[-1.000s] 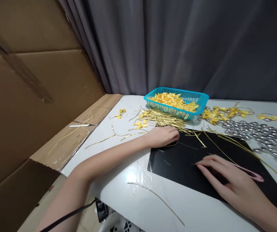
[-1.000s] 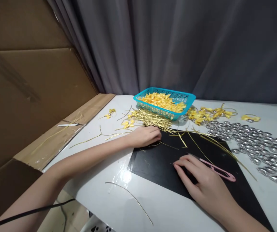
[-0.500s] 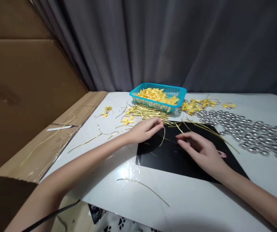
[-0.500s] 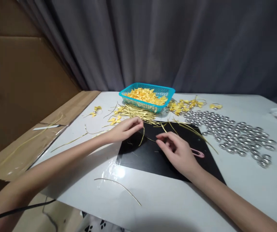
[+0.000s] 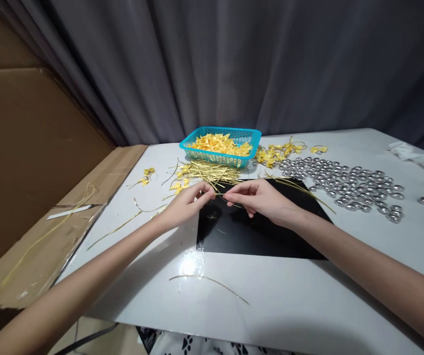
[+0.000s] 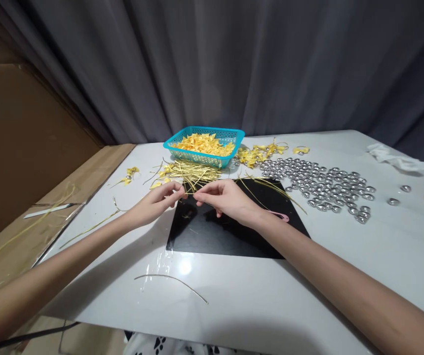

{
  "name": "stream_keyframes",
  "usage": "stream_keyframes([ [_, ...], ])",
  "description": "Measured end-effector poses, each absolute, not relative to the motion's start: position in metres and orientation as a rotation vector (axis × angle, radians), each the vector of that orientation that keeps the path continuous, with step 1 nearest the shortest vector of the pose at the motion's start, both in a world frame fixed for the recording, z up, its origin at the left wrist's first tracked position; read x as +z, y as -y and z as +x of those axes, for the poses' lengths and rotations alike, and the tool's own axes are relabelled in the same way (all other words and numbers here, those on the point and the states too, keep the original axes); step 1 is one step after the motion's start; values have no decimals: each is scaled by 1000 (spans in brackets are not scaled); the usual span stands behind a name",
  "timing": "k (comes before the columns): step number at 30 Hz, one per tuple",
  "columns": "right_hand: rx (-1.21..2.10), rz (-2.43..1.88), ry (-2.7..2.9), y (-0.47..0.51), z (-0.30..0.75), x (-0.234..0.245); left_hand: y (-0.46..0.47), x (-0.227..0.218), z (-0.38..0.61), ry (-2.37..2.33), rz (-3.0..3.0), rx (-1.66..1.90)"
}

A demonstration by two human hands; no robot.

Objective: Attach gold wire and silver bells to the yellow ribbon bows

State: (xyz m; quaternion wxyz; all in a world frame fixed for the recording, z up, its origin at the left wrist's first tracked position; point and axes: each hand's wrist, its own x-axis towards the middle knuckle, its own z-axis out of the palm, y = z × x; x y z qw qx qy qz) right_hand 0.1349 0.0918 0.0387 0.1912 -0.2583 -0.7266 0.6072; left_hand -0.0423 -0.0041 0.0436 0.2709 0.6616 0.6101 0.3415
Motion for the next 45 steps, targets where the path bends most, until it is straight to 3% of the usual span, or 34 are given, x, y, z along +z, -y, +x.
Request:
stream_keyframes([
  [18,1459,-749,2144,-100,145,34,22,29,-46,-1585,1607,748],
  [24,1108,-506,2386,-97,151,45,27,33,-40,-1618,1648,734],
  [32,1020,-337,2426,-92,154,50,13,41,-4,-1376,1331,1153],
  [45,868,-274,2393,-94,151,44,9,27,2,-1363,1085,1314],
])
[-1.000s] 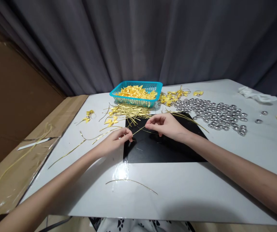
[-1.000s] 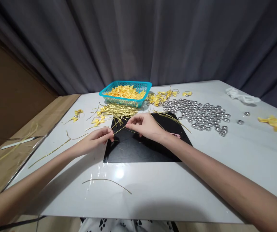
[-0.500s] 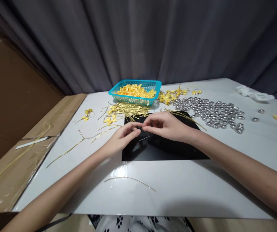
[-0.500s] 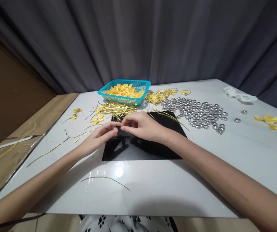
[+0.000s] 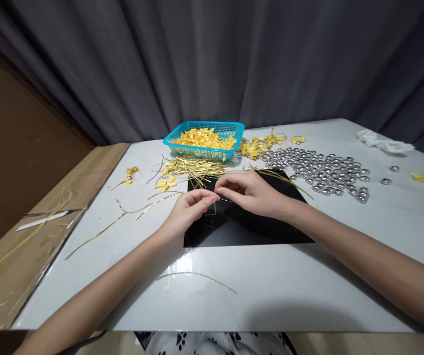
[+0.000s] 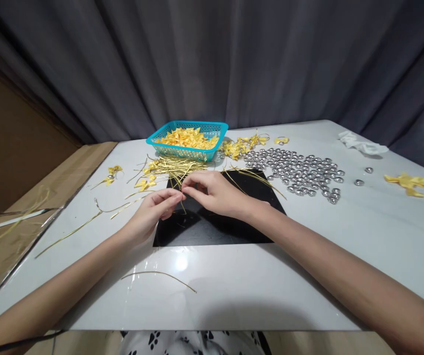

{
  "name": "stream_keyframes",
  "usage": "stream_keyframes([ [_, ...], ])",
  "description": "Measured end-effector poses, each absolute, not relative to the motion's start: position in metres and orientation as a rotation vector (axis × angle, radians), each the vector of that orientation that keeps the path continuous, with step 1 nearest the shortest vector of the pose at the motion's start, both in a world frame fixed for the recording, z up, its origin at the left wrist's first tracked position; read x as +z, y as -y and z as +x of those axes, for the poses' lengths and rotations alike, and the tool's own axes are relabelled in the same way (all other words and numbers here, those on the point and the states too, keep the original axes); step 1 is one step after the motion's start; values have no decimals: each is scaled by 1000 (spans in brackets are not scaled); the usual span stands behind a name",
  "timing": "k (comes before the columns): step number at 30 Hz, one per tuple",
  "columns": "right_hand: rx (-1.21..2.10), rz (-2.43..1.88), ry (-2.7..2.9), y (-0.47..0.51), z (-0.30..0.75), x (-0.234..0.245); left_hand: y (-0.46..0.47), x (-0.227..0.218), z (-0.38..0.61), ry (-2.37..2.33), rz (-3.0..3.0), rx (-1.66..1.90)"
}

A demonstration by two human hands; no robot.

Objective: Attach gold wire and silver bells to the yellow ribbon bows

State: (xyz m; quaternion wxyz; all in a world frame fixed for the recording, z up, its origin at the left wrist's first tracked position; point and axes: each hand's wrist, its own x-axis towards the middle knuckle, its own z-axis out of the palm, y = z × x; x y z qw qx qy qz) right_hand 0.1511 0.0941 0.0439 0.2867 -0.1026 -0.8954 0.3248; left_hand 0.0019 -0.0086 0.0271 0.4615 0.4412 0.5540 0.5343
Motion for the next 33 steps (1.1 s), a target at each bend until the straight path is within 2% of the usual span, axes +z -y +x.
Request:
stream_keyframes([
  [7,726,-243,2389,-91,151,38,11,20,2,-1329,986,1485],
  [18,433,-168,2389,-83,151,41,12,20,6,-1427,990,1535],
  [28,436,-204,2383,-94,154,40,17,27,-11,-1496,1388,1220],
  [33,609,-244,2369,-86,150,42,31,35,-33,-1547,1613,1029],
])
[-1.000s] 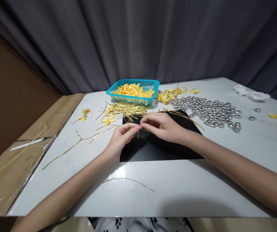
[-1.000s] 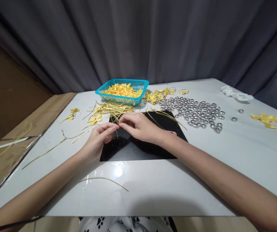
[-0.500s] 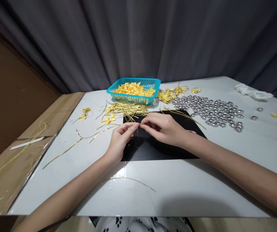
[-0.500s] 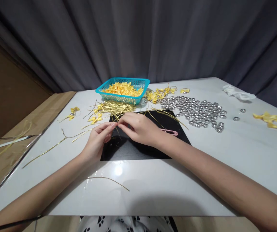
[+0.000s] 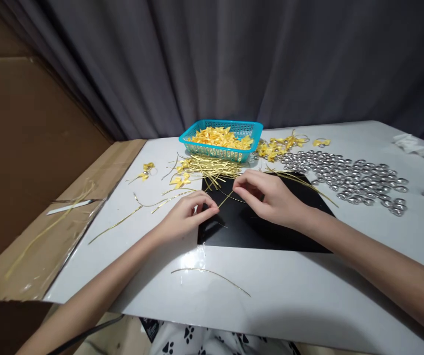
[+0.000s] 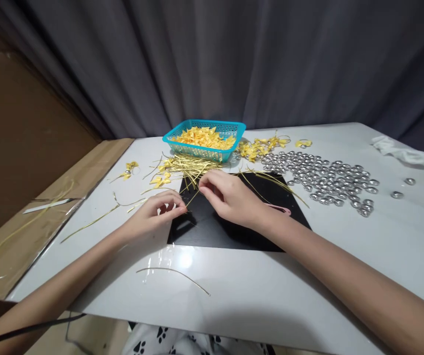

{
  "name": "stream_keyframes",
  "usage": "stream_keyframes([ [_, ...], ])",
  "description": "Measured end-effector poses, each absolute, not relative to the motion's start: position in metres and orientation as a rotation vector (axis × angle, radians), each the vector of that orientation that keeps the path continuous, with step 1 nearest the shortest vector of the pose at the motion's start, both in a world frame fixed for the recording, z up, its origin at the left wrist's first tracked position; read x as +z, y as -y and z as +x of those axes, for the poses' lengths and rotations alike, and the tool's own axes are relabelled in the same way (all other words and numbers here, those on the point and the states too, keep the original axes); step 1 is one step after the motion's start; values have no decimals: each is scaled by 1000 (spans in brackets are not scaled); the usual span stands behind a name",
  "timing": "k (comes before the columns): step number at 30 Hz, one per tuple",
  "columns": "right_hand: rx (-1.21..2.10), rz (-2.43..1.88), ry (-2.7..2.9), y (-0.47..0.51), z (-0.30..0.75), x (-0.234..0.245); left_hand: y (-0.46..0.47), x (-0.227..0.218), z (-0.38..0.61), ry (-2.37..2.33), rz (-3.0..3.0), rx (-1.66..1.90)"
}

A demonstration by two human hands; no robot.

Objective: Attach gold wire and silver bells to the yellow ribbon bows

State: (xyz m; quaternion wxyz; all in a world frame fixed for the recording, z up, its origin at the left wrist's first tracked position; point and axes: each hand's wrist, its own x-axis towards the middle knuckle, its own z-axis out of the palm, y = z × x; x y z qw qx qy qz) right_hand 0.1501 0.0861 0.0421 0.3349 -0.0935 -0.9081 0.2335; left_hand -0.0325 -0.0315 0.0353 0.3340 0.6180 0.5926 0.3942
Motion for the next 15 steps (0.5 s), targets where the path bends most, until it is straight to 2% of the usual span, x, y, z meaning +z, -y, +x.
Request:
stream_keyframes([
  [8,1309,-630,2230,-67,111,43,69,33,-52,-1623,1462,996],
  [12,1380,-825,2154,-51,80,33,85,33,-57,-1744,1221,1228],
  [15,1478,-662,2270,-26,57,32,96,32,-63,-1867,1050,1505],
])
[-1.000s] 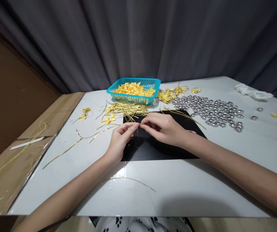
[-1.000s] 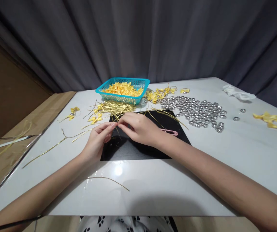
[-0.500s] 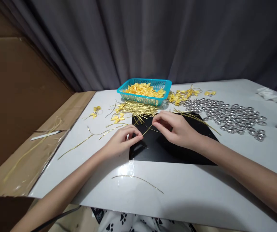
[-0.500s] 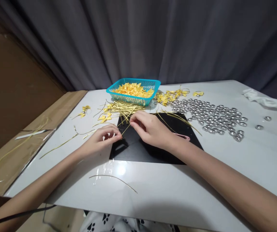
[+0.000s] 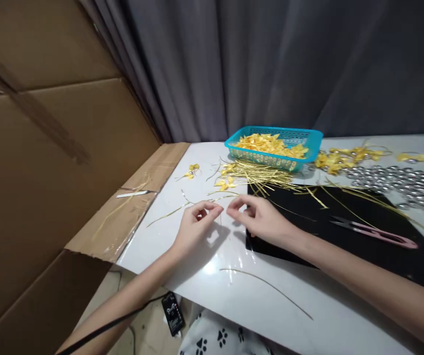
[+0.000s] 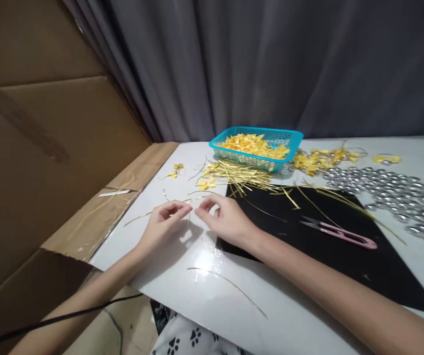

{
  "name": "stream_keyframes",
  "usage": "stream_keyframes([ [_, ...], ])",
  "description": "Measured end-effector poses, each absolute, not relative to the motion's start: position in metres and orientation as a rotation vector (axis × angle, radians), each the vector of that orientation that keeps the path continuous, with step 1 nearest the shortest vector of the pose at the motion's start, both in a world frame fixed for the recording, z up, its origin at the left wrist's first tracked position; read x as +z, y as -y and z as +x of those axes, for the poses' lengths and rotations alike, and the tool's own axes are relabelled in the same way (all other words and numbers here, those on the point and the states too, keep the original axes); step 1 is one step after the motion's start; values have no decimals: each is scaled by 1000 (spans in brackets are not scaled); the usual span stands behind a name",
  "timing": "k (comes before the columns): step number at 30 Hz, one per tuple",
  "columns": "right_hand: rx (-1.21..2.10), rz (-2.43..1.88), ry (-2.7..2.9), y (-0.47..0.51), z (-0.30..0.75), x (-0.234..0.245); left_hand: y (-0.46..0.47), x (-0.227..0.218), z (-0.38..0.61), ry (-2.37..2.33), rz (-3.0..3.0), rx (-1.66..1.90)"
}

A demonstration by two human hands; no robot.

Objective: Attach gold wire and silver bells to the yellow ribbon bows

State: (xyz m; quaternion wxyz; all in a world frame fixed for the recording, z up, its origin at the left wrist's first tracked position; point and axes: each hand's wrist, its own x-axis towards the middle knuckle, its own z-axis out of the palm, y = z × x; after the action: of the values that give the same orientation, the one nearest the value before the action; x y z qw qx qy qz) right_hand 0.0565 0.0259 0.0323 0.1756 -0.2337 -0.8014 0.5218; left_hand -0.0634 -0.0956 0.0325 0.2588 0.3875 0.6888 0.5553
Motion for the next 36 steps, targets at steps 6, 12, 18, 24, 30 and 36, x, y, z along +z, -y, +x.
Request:
stream_keyframes([
  [6,1547,-469,2317,19,8,45,122,33,-81,-1904,820,1852],
  [12,1384,-170,2293,34,-31,38,148,34,-99,-1923,648,2098],
  [18,1242,37,2508,53,-71,35,180,38,-130,-1974,559,2395],
  [24,1248,196,2581,81,-150,45,228,45,-181,-2092,539,2519],
  [30,1232,373,2644,96,-215,38,253,41,-222,-2306,668,2355],
  [36,1276,418,2612,92,-229,29,246,34,-234,-2358,821,2191],
])
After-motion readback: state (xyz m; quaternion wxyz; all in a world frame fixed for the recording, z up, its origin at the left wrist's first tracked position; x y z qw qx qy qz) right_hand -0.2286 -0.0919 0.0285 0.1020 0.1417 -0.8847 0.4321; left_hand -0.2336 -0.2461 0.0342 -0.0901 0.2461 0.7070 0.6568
